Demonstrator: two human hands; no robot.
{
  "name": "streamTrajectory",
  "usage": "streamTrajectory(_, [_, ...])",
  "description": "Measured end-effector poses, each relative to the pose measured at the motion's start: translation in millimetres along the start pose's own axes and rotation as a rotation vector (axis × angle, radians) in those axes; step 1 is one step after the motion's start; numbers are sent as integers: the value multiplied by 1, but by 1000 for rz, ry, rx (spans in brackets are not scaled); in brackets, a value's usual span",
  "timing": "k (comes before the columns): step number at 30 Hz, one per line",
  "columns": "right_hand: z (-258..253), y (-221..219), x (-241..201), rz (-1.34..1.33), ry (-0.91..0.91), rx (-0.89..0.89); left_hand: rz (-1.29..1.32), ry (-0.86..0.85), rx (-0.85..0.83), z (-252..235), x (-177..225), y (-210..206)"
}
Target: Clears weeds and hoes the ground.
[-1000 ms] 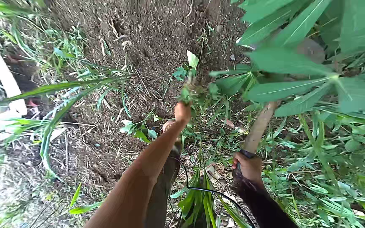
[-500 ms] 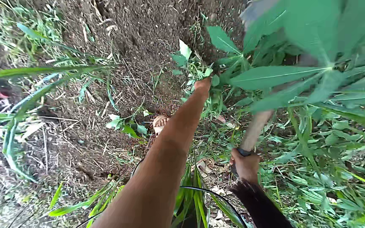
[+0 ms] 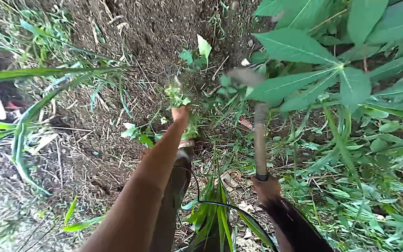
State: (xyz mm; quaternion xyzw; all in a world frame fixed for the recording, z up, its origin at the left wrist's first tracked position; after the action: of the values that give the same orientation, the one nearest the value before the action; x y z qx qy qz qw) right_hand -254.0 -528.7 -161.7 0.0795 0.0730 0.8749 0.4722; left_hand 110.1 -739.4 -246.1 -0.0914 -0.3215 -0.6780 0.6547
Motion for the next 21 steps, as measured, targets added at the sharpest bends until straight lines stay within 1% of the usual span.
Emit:
streamTrajectory(2, [-3,-4,12,3,-18,23,57,56,-98,-7,6,-41])
streamTrajectory(4, [6,-6,15,-44,3,63,118,182,-212,-18,6,-85])
streamTrajectory(5, [13,-5,12,-53,20,89,108,242,-259,-22,8,-104])
streamTrajectory(6, [20,-2,6,-55,42,123,68,280,-291,-23,11,-118])
streamTrajectory(8, [27,1,-8,-45,110,168,-92,289,-302,-25,14,-128])
streamTrajectory(9, [26,1,-13,-23,139,175,-197,273,-297,-27,13,-125])
streamTrajectory(11, [18,-4,-13,59,89,94,-331,227,-344,-24,4,-111])
streamTrajectory(13, [10,-15,1,110,14,-25,-396,109,-422,-21,-1,-96])
streamTrajectory(14, [9,-20,11,86,27,-55,-417,40,-446,-18,1,-89])
streamTrajectory(15, [11,-26,21,49,64,-41,-446,5,-452,-16,3,-82])
streamTrajectory(17, [28,-36,49,46,155,97,-492,-2,-427,-7,1,-64])
streamTrajectory(19, [56,-25,66,54,20,-55,-551,-6,-448,8,5,-53])
streamTrajectory(20, [65,-19,83,62,-46,-111,-592,1,-457,16,9,-49])
streamTrajectory(21, [73,-15,104,50,-60,-110,-620,11,-464,27,12,-43])
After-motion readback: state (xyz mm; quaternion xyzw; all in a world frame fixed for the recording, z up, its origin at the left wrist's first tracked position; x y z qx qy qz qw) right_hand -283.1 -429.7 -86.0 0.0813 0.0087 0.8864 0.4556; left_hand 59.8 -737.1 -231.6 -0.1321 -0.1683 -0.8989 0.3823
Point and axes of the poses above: each hand's wrist, its own z-axis away from the middle knuckle, its own y-axis out of the back of the hand, x = y × z, the point moved 8 cm from there along -z, towards the middle knuckle, and after that the axes turned 13 degrees about -x, right-handed, at the moved point
